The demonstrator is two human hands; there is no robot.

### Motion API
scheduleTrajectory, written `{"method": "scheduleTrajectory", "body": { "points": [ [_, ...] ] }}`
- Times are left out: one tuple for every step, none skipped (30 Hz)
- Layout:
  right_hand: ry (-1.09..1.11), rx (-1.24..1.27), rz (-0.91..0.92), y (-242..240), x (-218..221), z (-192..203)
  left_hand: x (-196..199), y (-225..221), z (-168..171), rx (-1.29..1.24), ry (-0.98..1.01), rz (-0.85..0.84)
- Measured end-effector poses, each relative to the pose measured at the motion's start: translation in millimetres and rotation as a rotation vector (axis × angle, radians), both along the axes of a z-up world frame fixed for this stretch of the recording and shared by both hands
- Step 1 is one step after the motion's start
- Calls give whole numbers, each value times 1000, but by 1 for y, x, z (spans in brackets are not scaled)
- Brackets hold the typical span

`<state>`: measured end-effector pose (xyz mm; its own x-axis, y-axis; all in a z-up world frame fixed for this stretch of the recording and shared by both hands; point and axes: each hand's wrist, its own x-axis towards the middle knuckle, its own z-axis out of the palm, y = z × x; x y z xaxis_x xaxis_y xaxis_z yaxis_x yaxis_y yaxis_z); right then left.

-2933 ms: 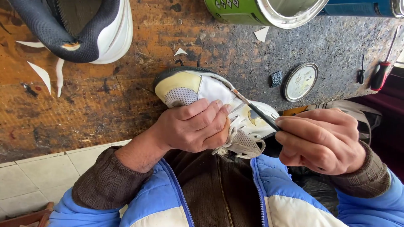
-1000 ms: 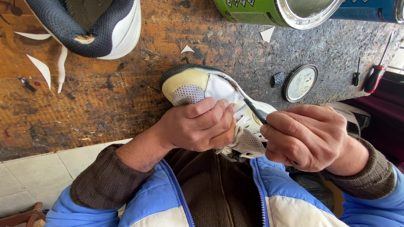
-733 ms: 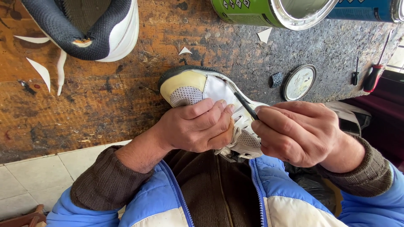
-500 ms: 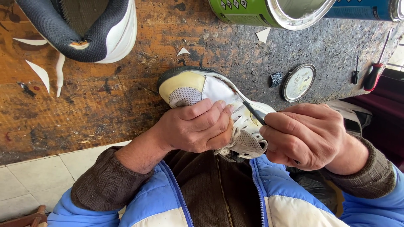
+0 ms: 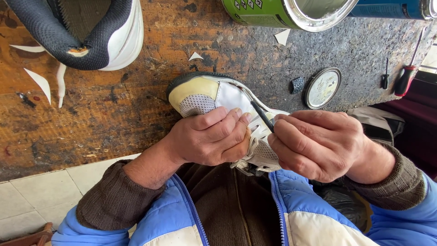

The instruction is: Applying adhesive to the inner edge of a sneaker sole using a small brush for repair.

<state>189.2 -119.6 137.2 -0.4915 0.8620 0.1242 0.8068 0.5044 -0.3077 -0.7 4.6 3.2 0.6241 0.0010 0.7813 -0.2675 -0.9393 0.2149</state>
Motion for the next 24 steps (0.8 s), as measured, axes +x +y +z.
{"method": "scheduleTrajectory", "body": {
  "points": [
    [-5,-9,-6,-1,0,0,0,0,1,1,0,5],
    [-12,-16,-9,-1,1,0,1,1,1,3,-2,12],
    [-13,-17,-8,-3,1,1,0,1,0,3,-3,14],
    [0,-29,-18,-6,1,1,0,1,0,14,1,8],
    [12,-41,-29,-8,1,2,-1,1,0,26,6,2],
    [11,-42,-29,-5,0,2,-1,1,0,26,5,2],
    [1,-21,-14,-3,-1,1,-1,1,0,16,5,1],
    [-11,2,0,0,-1,1,-1,1,0,8,4,-1],
    [-13,4,-1,4,-2,0,0,1,0,9,3,-2],
    [-40,40,27,7,-3,-2,0,1,0,10,4,-5],
    [-67,76,55,10,-4,-4,0,1,-1,10,5,-8],
    [-66,75,55,8,-4,-3,0,1,0,9,5,-8],
    [-62,61,47,5,-3,-1,0,1,0,10,5,-2],
    [-58,46,39,3,-2,0,0,1,1,10,6,5],
    [-56,44,40,3,-3,0,-1,1,1,9,7,5],
    [-40,32,27,2,-3,0,-1,1,0,14,10,1],
    [-24,20,14,2,-3,1,-1,1,0,19,13,-3],
    [-25,21,12,5,-3,0,-1,1,0,21,12,-5],
    [-22,39,22,7,-4,-1,-1,1,0,12,8,-6],
    [-17,56,32,10,-5,-3,-1,0,0,1,8,-7],
    [-16,55,31,9,-4,-3,-1,0,0,1,9,-8],
    [-20,58,34,9,-4,-3,-1,1,0,7,9,-9],
    [-24,61,38,9,-4,-3,-1,1,0,13,9,-10],
    [-23,60,38,3,-2,-2,-1,1,0,12,9,-9]
  ]
}}
